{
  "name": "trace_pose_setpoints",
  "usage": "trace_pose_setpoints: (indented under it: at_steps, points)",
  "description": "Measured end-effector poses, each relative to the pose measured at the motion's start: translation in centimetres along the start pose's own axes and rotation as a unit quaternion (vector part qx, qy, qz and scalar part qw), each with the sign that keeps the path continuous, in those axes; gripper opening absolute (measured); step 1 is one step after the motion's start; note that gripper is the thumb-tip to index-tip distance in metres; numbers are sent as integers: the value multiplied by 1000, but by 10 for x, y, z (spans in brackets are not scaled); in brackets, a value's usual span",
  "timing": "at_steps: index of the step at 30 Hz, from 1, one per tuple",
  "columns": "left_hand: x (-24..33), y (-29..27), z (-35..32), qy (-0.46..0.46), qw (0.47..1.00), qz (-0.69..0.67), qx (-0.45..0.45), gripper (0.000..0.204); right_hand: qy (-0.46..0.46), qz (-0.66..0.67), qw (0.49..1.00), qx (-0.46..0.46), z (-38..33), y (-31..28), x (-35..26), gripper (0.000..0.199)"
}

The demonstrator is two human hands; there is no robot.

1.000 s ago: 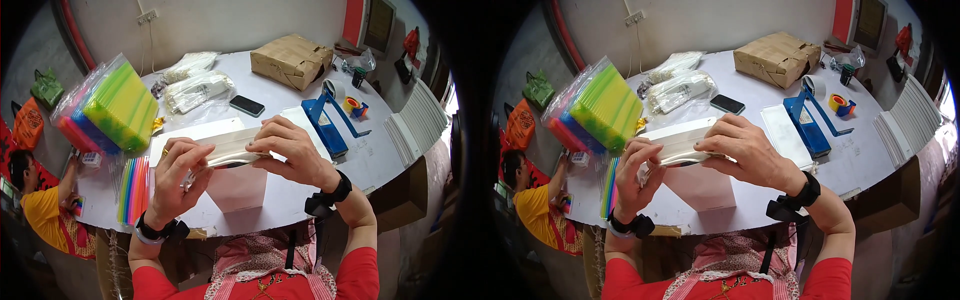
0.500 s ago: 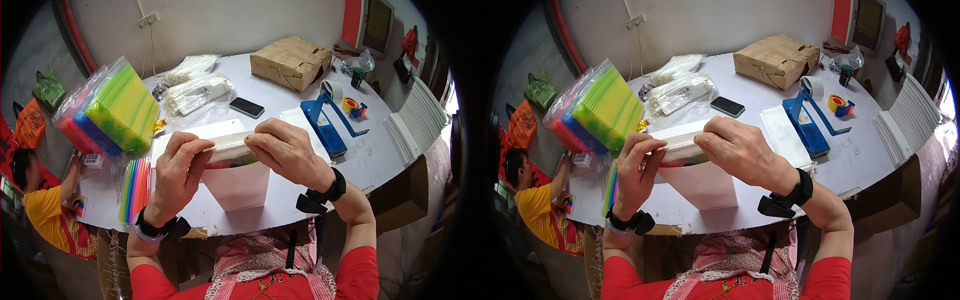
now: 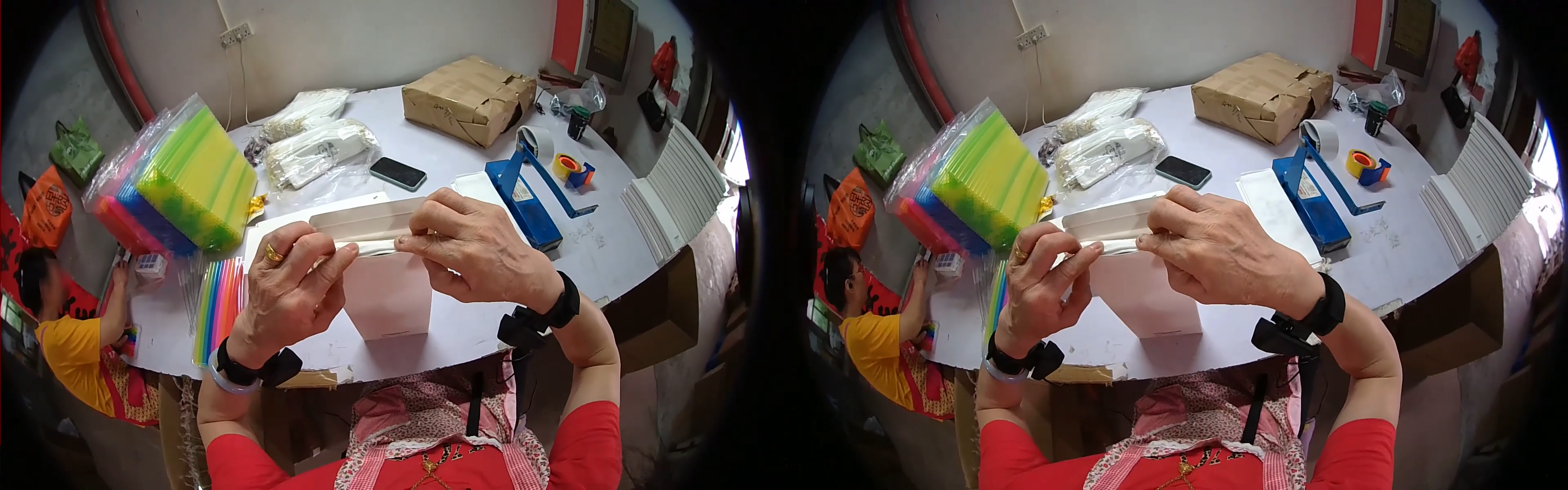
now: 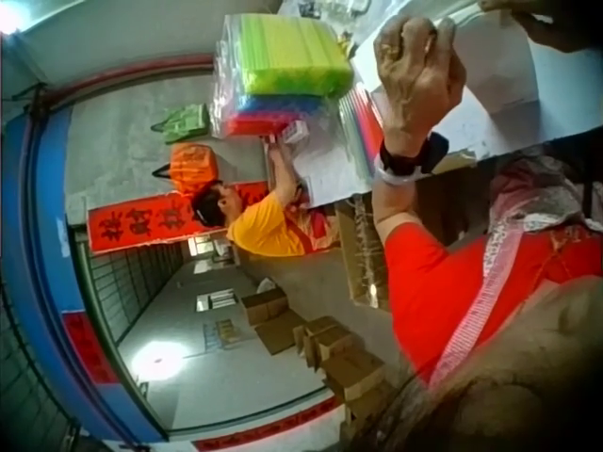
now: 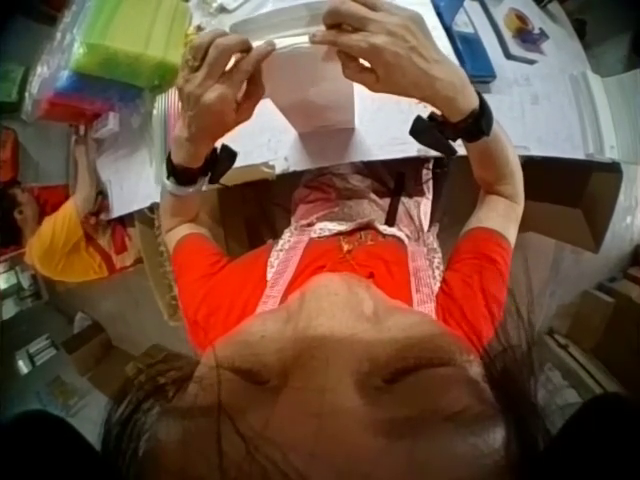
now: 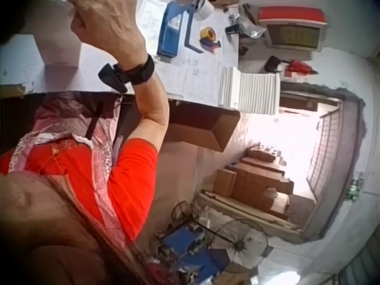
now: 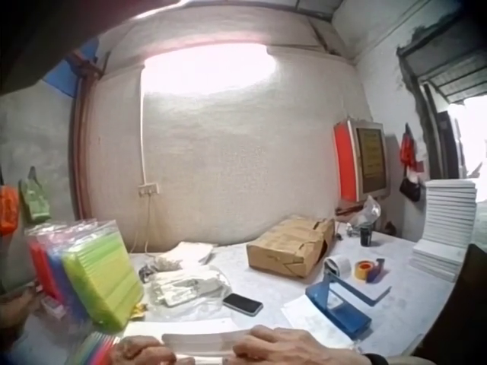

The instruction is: The person folds a white paper box, inserts a bundle of colorful straws and a small white pouch into it, and then folds the top flap to close the box.

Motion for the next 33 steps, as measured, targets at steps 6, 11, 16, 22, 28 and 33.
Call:
trace_pose_setpoints:
  at_steps: [6,11,16,22,28,33]
  points:
    - [9,5,16,-9,1000,-11,22,25,28,138,985,97,-12,-13,14,36]
    - [4,16,13,-3,1000,-17,26,22,173,269,943,95,-39,9,35,35]
    - [3,20,13,-3,999,-35,33,24,188,279,936,100,-33,16,31,26]
    - [6,16,15,-15,998,-48,33,27,109,79,985,110,-3,0,11,12]
    - [9,16,11,-19,997,-55,41,29,119,-3,991,60,-3,-12,1,18]
    - [7,16,7,-21,997,-57,42,31,63,-28,990,120,-2,-4,-26,25]
Point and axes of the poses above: each hand's wrist, its own z-axis towards the middle knuckle, its own y-axis out of the palm, x = y × z, the point moved 5 cm from there along z, towards the middle knuckle, and after that the axes turned 11 degrees about y, right-handed, at the moved point
